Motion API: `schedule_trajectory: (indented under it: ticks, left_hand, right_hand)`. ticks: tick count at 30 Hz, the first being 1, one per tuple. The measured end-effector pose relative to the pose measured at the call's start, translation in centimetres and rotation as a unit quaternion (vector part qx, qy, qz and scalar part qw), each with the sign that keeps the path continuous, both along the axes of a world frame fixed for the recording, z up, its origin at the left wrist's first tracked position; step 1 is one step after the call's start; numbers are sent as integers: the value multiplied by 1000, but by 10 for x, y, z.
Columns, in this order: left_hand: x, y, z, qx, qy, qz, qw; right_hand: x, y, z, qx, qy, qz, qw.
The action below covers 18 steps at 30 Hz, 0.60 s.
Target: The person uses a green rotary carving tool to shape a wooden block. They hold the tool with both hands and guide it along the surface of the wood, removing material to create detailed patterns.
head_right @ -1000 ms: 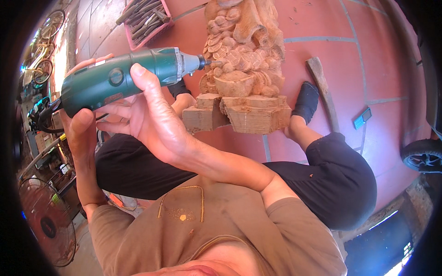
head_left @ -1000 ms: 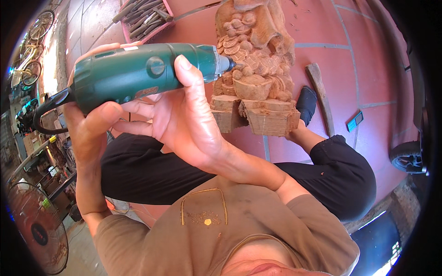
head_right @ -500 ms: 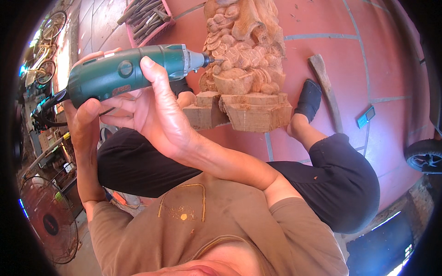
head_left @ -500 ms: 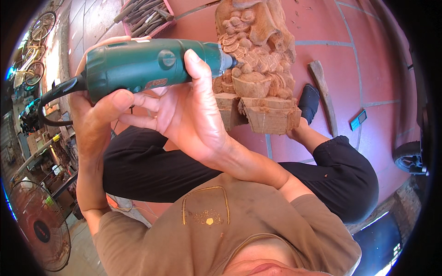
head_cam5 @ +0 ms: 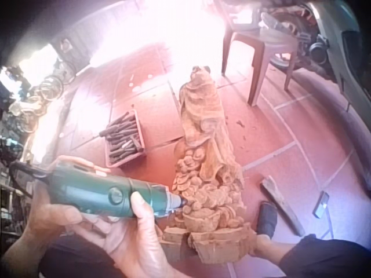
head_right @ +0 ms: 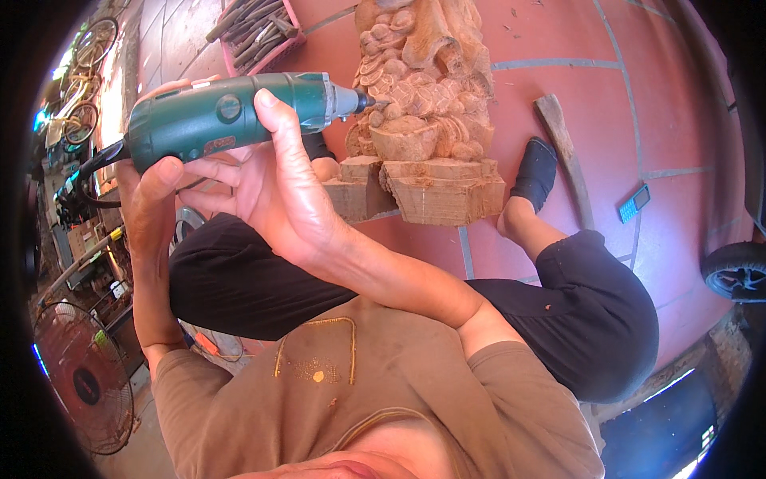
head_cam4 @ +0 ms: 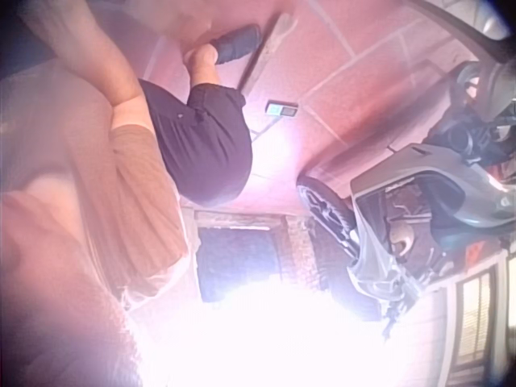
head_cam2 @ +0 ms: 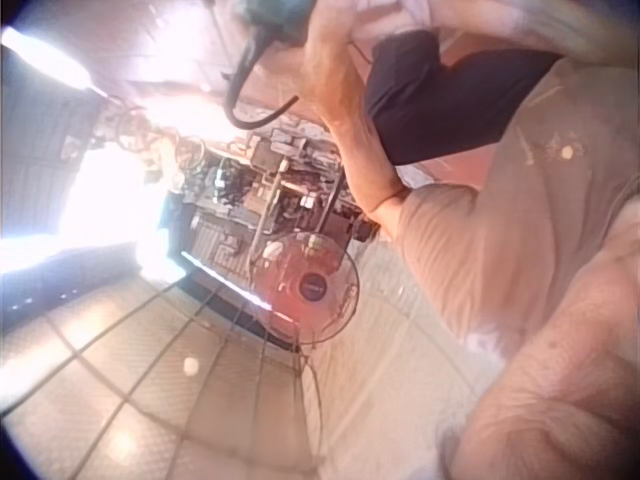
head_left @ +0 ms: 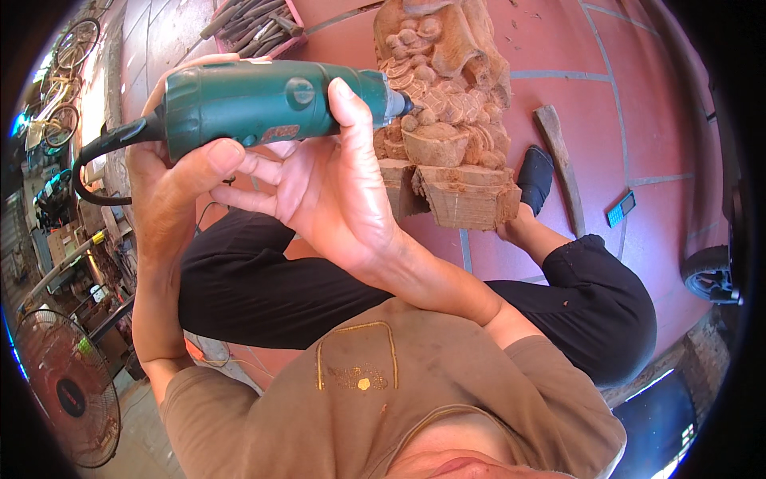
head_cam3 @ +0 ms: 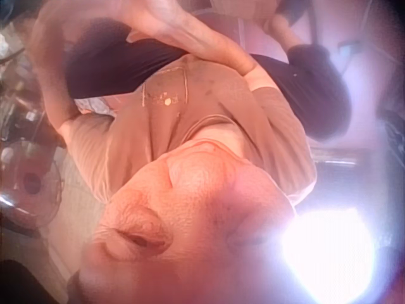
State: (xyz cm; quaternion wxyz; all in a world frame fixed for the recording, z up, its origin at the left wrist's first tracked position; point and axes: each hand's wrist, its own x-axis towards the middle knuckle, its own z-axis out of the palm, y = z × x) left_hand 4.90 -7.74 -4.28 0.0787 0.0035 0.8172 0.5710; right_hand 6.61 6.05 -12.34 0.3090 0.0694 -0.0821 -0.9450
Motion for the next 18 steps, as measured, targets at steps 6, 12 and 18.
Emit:
schedule_trajectory:
  ticks: [6,12,18]
  left_hand:
    - [1,1,0,-6,-6,8,1000]
    - [2,-1,2,-21,-8,6,1000]
    - [2,-3,1,3,-5,-3,1000]
  right_hand:
    - [0,-1,-3,6,5,-3,1000]
    - [1,-1,-1,9,-1,-4,1000]
    - [2,-2,-1,-3,-2,-1,1000]
